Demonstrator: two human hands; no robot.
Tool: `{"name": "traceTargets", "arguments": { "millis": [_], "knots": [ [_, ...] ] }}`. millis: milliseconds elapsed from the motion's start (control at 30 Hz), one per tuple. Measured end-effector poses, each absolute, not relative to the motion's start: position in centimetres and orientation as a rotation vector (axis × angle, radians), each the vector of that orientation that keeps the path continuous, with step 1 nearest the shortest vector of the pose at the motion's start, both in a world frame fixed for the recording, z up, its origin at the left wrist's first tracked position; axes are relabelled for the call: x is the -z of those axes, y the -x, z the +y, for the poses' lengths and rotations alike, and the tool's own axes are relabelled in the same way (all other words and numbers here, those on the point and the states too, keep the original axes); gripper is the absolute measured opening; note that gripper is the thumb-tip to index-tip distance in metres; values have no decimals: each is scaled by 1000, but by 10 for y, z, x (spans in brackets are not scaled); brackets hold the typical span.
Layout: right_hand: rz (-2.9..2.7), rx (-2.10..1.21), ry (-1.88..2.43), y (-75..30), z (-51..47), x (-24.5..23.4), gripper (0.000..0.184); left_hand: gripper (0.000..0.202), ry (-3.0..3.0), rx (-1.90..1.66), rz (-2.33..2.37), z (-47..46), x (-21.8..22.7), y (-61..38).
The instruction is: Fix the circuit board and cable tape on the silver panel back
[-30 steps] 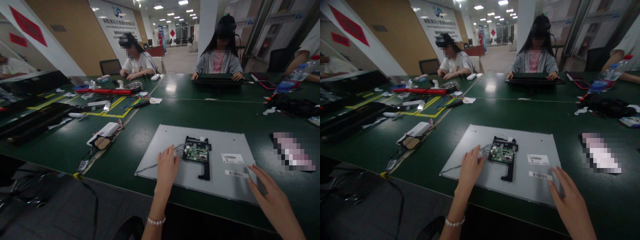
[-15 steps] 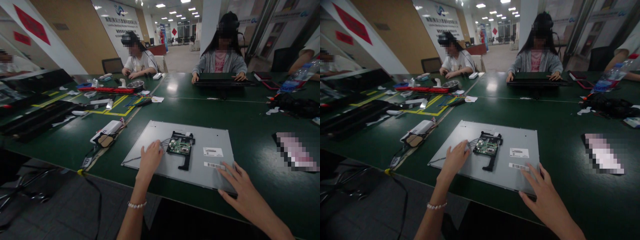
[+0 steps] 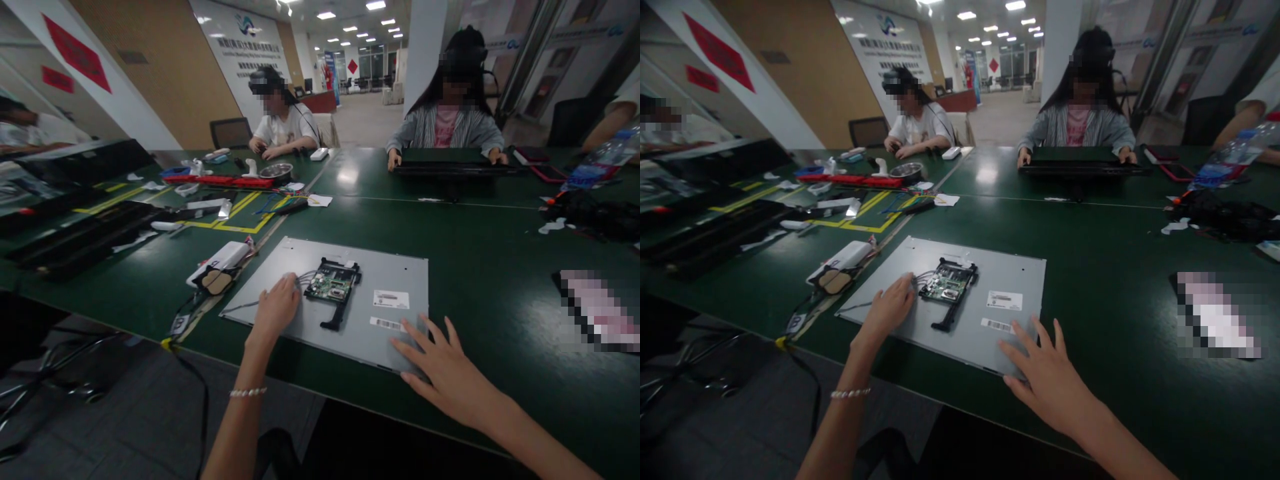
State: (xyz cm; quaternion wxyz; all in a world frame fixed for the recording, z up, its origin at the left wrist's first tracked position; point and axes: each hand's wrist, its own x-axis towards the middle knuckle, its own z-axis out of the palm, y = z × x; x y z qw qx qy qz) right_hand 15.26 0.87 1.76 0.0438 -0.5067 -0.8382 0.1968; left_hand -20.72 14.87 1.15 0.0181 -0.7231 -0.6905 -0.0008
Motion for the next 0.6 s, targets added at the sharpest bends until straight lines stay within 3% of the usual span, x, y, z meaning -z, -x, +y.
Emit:
{"name": "traceTargets", "arguments": {
  "millis": [300,467,600],
  "knots": [
    [-2653,-663,1350,-139,35,-14,59,48,2217,3,-2168,162,-18,233],
    [-2650,-638,1329,-136,39,-8,60,48,2092,109,-2054,150,-29,196],
    [-2644,-645,1339,-137,38,-6,61,51,2342,125,-1866,140,-28,154]
  ]
}}
